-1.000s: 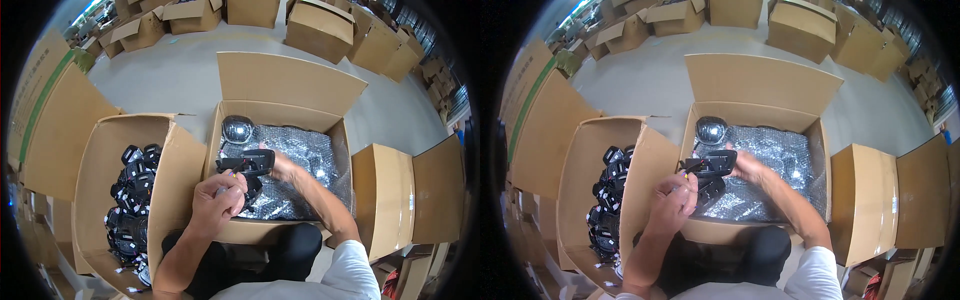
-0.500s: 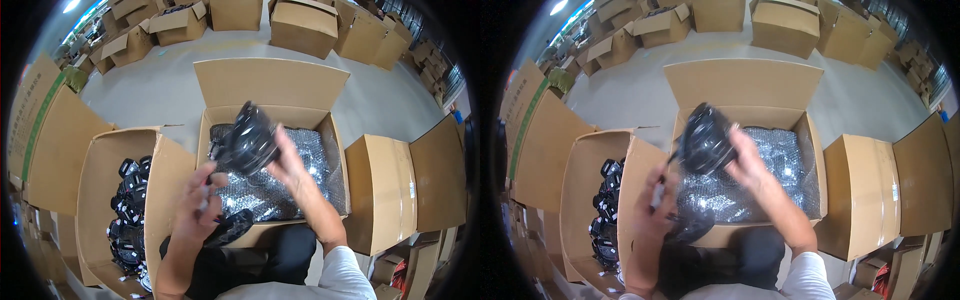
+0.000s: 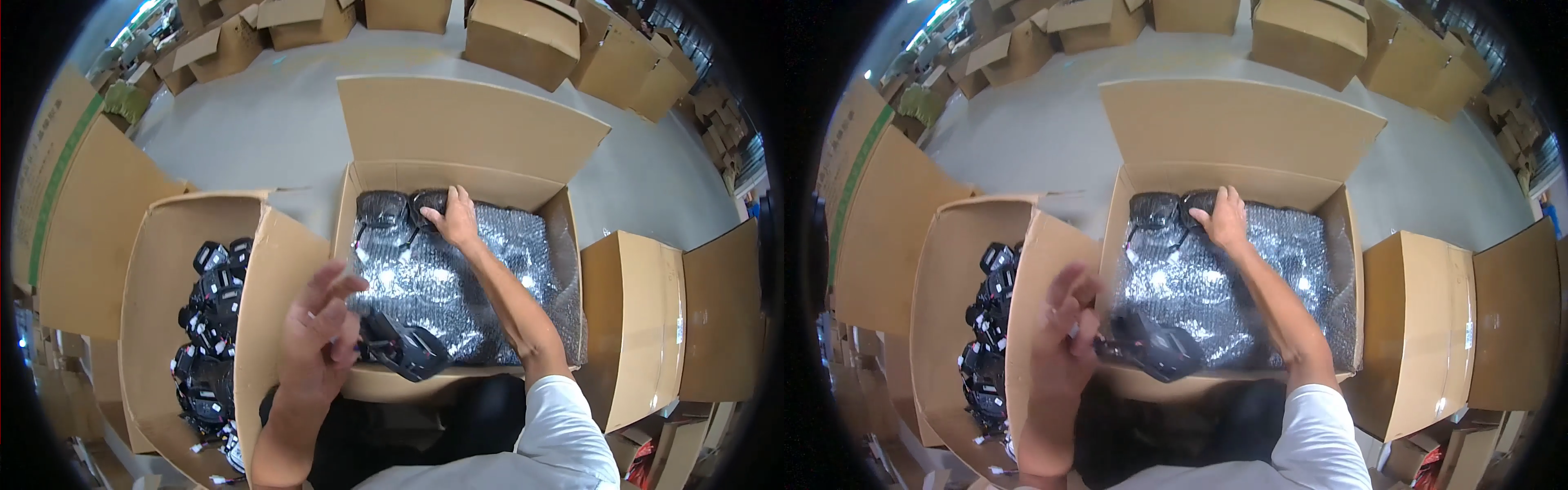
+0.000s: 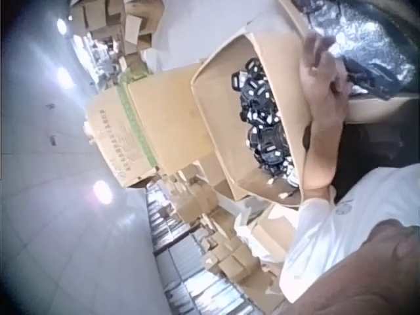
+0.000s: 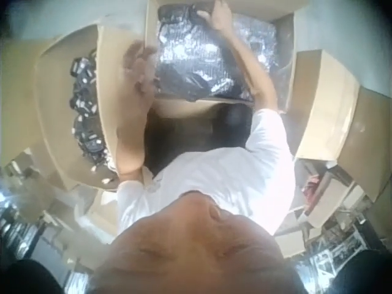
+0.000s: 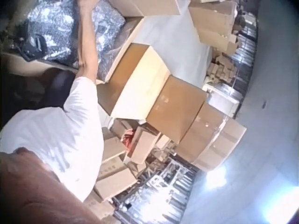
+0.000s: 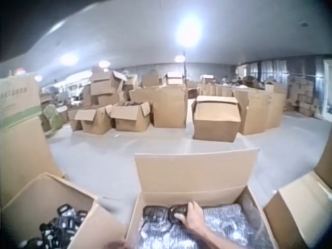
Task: The person sorts electronic components by hand, transferring them between cardboard boxes.
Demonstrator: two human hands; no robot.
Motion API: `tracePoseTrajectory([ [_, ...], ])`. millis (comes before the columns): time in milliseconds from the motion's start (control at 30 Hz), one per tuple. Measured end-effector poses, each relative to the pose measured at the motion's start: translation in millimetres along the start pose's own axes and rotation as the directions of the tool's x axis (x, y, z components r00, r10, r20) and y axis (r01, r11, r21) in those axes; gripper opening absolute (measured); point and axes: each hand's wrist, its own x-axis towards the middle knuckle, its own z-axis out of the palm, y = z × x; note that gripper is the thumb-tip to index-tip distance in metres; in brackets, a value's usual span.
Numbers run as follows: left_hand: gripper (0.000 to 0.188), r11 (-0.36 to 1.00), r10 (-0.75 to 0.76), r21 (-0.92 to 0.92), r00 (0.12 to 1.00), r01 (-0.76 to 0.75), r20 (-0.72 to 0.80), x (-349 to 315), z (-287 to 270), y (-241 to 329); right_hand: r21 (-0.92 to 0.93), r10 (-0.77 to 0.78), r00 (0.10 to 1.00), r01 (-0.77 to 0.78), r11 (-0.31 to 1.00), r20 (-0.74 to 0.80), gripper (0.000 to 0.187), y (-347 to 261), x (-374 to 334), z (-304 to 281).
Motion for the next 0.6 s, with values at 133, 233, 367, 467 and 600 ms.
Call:
tracePoseTrajectory([
  [133,0.038,0.996,0.054,-0.065,0.998,-0.056,-0.033,10.2,6.1,0.5,-0.215,-0.214,0.961,0.174,0.961,-0.175,0.075,-17.3,-11.6,-21.6],
  [233,0.032,0.982,0.184,-0.040,0.982,-0.185,-0.028,10.4,-3.4,3.6,0.266,-0.247,0.957,0.202,0.943,0.149,0.054,-33.7,-34.1,-47.7],
  [367,0.026,0.905,0.103,-0.415,0.995,-0.098,-0.012,14.0,7.4,7.3,0.660,-0.447,0.485,-0.538,0.524,0.751,0.070,-27.1,-111.3,-72.2],
  [467,0.026,0.776,0.080,-0.628,0.980,0.052,0.180,13.0,19.4,7.1,0.690,-0.628,0.472,-0.709,0.147,0.619,0.088,-68.7,-132.6,-78.5],
  [600,0.027,0.782,0.161,-0.611,0.987,-0.122,0.008,11.1,23.2,17.2,0.396,-0.762,0.578,-0.798,-0.453,0.292,0.086,-107.7,-114.8,-112.2],
])
